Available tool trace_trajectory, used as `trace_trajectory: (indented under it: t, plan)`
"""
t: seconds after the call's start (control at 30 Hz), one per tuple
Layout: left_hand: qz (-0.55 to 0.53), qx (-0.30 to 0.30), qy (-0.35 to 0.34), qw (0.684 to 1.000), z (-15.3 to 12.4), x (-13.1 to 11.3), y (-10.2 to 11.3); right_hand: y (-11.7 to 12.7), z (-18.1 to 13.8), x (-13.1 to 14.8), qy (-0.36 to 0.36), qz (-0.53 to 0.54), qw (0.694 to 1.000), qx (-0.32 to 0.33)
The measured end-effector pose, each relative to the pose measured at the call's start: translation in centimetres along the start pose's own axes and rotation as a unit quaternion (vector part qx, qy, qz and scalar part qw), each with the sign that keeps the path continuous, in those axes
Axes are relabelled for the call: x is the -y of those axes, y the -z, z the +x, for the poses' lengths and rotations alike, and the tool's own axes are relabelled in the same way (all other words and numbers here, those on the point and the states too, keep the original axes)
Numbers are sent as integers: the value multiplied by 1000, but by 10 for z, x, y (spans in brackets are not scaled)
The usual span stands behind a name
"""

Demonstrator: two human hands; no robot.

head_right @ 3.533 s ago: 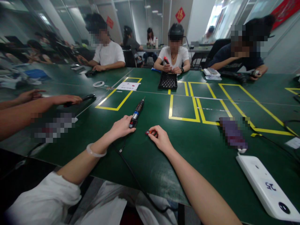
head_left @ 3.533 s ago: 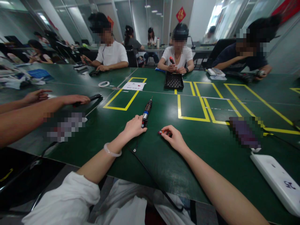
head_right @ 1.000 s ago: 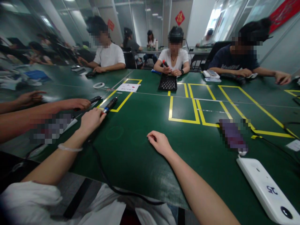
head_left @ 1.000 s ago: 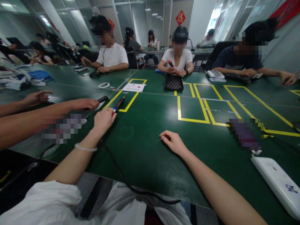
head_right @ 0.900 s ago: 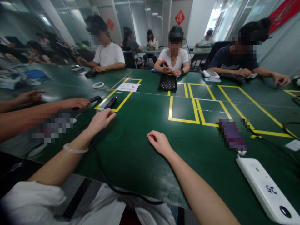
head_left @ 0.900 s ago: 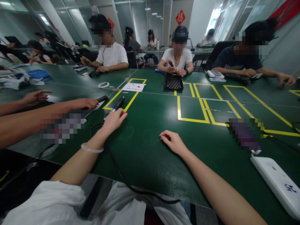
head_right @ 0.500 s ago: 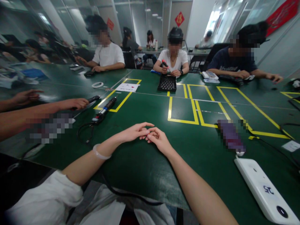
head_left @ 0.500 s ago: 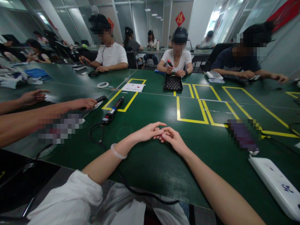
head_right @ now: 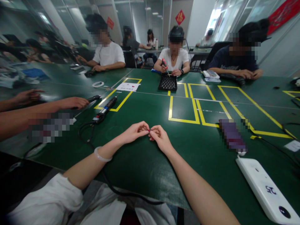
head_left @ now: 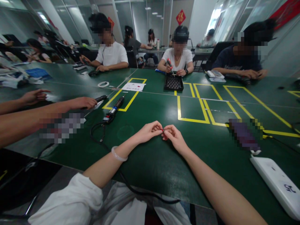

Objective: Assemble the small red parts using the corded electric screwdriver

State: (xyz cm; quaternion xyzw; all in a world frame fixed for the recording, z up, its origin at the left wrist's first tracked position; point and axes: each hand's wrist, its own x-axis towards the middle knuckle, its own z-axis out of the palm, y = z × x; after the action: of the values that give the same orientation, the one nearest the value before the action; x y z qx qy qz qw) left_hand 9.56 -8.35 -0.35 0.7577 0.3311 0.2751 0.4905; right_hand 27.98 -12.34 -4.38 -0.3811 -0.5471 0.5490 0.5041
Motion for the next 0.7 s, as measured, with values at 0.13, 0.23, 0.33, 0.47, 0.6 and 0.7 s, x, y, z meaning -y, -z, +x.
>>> trace_trajectory:
  t: [0.13, 0.23, 0.33, 0.47, 0.6, 0.7]
  plan:
    - [52, -2, -34, 998, -1, -2, 0, 2, 1, 1, 16, -44, 999, -18]
    - [57, -6, -33, 998, -1, -1, 0, 2, 0, 1, 24, -59, 998, -17]
    - [69, -9, -35, 997, -1, 1, 1, 2, 0, 0, 27, -59, 998, -14]
    - [88, -16, -50, 995, -1, 2, 2, 2, 1, -3, 39, -77, 996, -14]
    - [99, -14, -50, 994, -1, 2, 1, 4, 1, -5, 39, -112, 993, -14]
    - [108, -9, -51, 993, -1, 1, 1, 4, 0, -3, 42, -127, 991, -15]
